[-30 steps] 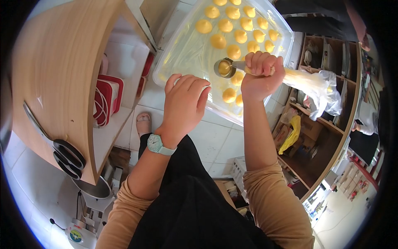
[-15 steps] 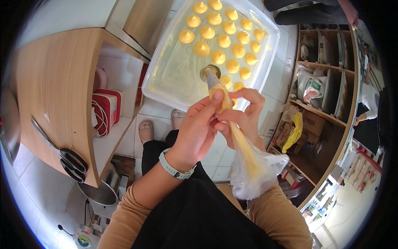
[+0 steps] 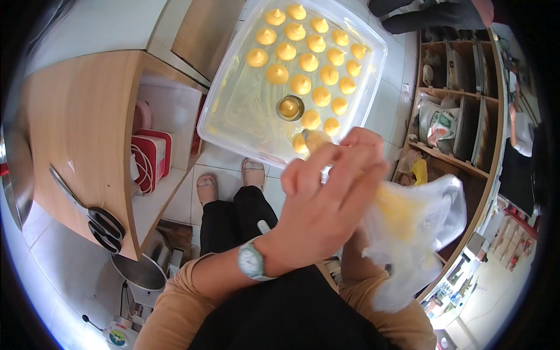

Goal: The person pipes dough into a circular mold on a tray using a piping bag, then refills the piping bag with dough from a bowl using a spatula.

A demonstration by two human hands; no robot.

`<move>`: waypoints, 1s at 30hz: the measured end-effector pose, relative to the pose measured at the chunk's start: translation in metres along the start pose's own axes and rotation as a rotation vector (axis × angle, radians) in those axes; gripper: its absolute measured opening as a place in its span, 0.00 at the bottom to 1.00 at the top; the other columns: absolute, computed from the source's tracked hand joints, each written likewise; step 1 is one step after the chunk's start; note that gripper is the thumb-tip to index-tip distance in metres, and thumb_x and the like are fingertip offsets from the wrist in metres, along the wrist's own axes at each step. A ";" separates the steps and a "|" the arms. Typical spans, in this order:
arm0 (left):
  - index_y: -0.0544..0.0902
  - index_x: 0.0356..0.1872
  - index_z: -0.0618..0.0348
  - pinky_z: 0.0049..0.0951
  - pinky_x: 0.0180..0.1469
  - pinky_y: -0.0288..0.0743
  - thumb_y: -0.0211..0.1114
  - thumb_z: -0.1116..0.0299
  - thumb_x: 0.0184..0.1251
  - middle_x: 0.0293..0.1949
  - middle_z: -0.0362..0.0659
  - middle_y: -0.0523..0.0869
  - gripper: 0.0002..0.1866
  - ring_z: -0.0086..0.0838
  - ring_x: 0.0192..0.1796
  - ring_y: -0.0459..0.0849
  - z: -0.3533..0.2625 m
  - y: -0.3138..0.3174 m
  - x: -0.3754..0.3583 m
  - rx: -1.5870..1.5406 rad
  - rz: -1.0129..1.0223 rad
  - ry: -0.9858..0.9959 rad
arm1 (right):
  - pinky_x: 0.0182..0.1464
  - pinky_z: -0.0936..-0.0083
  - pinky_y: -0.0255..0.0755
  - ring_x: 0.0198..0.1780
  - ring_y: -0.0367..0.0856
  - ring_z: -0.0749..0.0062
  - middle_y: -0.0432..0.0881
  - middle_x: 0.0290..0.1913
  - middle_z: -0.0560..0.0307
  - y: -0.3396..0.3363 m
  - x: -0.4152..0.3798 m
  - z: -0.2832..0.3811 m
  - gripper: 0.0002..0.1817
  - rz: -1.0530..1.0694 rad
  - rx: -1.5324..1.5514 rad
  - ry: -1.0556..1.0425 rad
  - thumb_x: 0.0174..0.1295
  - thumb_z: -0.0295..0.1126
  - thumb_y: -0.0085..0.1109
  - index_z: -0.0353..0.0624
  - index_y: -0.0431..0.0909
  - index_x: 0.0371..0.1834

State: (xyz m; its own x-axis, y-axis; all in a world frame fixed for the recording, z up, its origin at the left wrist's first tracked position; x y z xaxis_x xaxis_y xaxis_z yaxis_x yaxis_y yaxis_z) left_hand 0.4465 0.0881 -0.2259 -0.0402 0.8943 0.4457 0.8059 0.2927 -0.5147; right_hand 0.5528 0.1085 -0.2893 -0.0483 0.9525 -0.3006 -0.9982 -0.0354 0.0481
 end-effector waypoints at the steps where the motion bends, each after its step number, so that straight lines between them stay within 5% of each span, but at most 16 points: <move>1: 0.79 0.41 0.59 0.29 0.44 0.65 0.62 0.72 0.46 0.43 0.41 0.80 0.16 0.34 0.44 0.74 -0.003 0.003 -0.003 0.000 -0.038 0.069 | 0.40 0.79 0.66 0.39 0.71 0.69 0.70 0.36 0.57 0.004 -0.001 0.004 0.03 0.021 -0.121 -0.069 0.55 0.20 0.54 0.40 0.73 0.32; 5: 0.77 0.40 0.59 0.32 0.45 0.64 0.60 0.71 0.45 0.41 0.41 0.79 0.17 0.34 0.44 0.72 -0.014 0.002 -0.005 -0.112 0.138 0.047 | 0.37 0.82 0.64 0.37 0.69 0.72 0.68 0.35 0.57 0.014 -0.006 0.018 0.07 0.098 -0.607 -0.344 0.51 0.16 0.53 0.39 0.72 0.31; 8: 0.77 0.37 0.60 0.33 0.44 0.62 0.58 0.70 0.46 0.39 0.41 0.77 0.14 0.34 0.43 0.71 -0.011 0.003 -0.006 -0.195 0.194 0.023 | 0.35 0.83 0.62 0.34 0.66 0.74 0.66 0.33 0.58 0.018 0.004 0.007 0.07 0.132 -0.632 -0.381 0.51 0.15 0.51 0.38 0.72 0.31; 9: 0.76 0.37 0.60 0.33 0.44 0.62 0.58 0.70 0.46 0.38 0.41 0.76 0.14 0.34 0.42 0.71 -0.012 0.007 -0.007 -0.237 0.180 0.023 | 0.35 0.81 0.62 0.34 0.66 0.73 0.66 0.33 0.58 0.020 0.008 0.004 0.03 0.122 -0.602 -0.448 0.58 0.24 0.47 0.39 0.72 0.30; 11: 0.76 0.35 0.61 0.32 0.44 0.62 0.57 0.70 0.46 0.38 0.42 0.75 0.13 0.34 0.41 0.70 -0.013 0.011 -0.008 -0.296 0.174 0.027 | 0.36 0.78 0.61 0.34 0.66 0.72 0.67 0.33 0.57 0.025 0.017 -0.004 0.20 0.103 -0.541 -0.578 0.72 0.43 0.40 0.41 0.73 0.30; 14: 0.75 0.34 0.61 0.33 0.45 0.61 0.57 0.70 0.45 0.38 0.43 0.73 0.12 0.34 0.41 0.70 -0.014 0.015 -0.005 -0.323 0.168 0.031 | 0.37 0.78 0.62 0.34 0.66 0.73 0.67 0.35 0.56 0.022 0.030 -0.011 0.20 0.119 -0.564 -0.601 0.72 0.46 0.40 0.42 0.73 0.33; 21: 0.75 0.36 0.61 0.34 0.45 0.63 0.58 0.69 0.48 0.37 0.43 0.73 0.12 0.35 0.42 0.70 0.003 0.039 -0.002 -0.175 0.156 -0.008 | 0.38 0.79 0.65 0.37 0.71 0.72 0.73 0.38 0.57 0.014 0.054 -0.026 0.11 0.085 -0.695 -0.576 0.68 0.37 0.51 0.40 0.76 0.38; 24: 0.75 0.37 0.60 0.33 0.45 0.64 0.59 0.70 0.47 0.38 0.43 0.74 0.13 0.34 0.42 0.70 0.013 0.045 -0.001 -0.112 0.125 -0.039 | 0.37 0.81 0.66 0.34 0.72 0.75 0.76 0.37 0.59 0.017 0.053 -0.014 0.08 0.014 -0.609 -0.380 0.62 0.32 0.60 0.39 0.77 0.39; 25: 0.75 0.37 0.60 0.33 0.45 0.64 0.59 0.70 0.47 0.39 0.43 0.74 0.13 0.34 0.42 0.70 0.015 0.046 -0.002 -0.109 0.113 -0.049 | 0.52 0.76 0.77 0.43 0.75 0.70 0.72 0.40 0.53 0.020 0.052 -0.008 0.12 0.022 -0.478 -0.215 0.54 0.14 0.53 0.32 0.77 0.41; 30: 0.75 0.38 0.60 0.34 0.44 0.64 0.60 0.71 0.46 0.40 0.44 0.74 0.15 0.35 0.42 0.70 0.021 0.048 -0.004 -0.109 0.136 -0.063 | 0.54 0.73 0.75 0.48 0.74 0.66 0.71 0.43 0.51 0.024 0.055 -0.012 0.15 0.117 -0.494 -0.236 0.54 0.16 0.52 0.32 0.77 0.46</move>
State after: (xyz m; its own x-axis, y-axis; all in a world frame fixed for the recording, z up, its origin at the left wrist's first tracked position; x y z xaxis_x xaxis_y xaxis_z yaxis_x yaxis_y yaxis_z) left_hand 0.4730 0.1056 -0.2686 0.0393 0.9437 0.3286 0.8654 0.1322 -0.4834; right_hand 0.5256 0.1568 -0.3164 -0.2071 0.9736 -0.0959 -0.8871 -0.2282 -0.4011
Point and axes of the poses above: each hand's wrist, its own x-axis towards the middle knuckle, its own y-axis out of the palm, z = x × y, the point moved 4 cm from there along x, towards the middle knuckle
